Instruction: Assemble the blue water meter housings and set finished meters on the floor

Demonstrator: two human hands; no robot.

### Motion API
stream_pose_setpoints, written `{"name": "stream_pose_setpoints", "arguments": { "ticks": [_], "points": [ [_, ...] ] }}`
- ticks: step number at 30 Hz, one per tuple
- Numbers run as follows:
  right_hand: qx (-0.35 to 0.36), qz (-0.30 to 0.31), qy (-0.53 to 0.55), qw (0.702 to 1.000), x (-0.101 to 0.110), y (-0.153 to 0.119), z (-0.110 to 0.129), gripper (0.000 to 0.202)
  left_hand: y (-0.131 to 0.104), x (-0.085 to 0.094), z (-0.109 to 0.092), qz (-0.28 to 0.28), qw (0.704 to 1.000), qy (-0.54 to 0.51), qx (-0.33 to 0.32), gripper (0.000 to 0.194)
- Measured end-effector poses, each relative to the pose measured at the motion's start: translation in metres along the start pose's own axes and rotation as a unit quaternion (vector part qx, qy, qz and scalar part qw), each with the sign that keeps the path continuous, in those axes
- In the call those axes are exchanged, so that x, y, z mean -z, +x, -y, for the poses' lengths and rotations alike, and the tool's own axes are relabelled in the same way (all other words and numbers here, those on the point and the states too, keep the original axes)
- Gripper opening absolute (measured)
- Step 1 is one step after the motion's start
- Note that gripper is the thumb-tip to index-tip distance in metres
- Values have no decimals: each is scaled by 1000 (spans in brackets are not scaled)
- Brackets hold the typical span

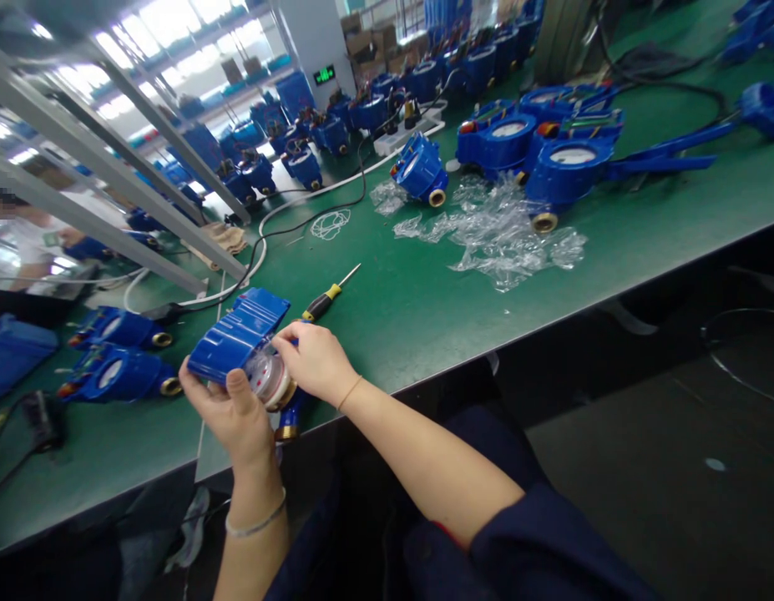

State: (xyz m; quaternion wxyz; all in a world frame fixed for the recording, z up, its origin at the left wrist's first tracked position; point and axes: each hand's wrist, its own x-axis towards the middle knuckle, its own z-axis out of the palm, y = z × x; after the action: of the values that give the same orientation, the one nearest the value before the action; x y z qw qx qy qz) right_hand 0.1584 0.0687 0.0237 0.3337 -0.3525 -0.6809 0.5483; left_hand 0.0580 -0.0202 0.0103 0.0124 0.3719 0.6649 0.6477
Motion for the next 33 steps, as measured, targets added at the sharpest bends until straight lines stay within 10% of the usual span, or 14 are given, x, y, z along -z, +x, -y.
{"name": "stream_pose_setpoints", "arguments": {
  "ticks": [5,22,33],
  "points": [
    [-26,111,51,992,5,10,4,20,-4,-4,-4,14,1000,3,-7,84],
    [-100,-99,13,990,-16,-5,10,14,-11,-17,-10,56,997,44,-13,96],
    [-113,-85,91,986,-21,6,-8,9,-8,-19,-17,58,996,67,-14,92]
  ]
}}
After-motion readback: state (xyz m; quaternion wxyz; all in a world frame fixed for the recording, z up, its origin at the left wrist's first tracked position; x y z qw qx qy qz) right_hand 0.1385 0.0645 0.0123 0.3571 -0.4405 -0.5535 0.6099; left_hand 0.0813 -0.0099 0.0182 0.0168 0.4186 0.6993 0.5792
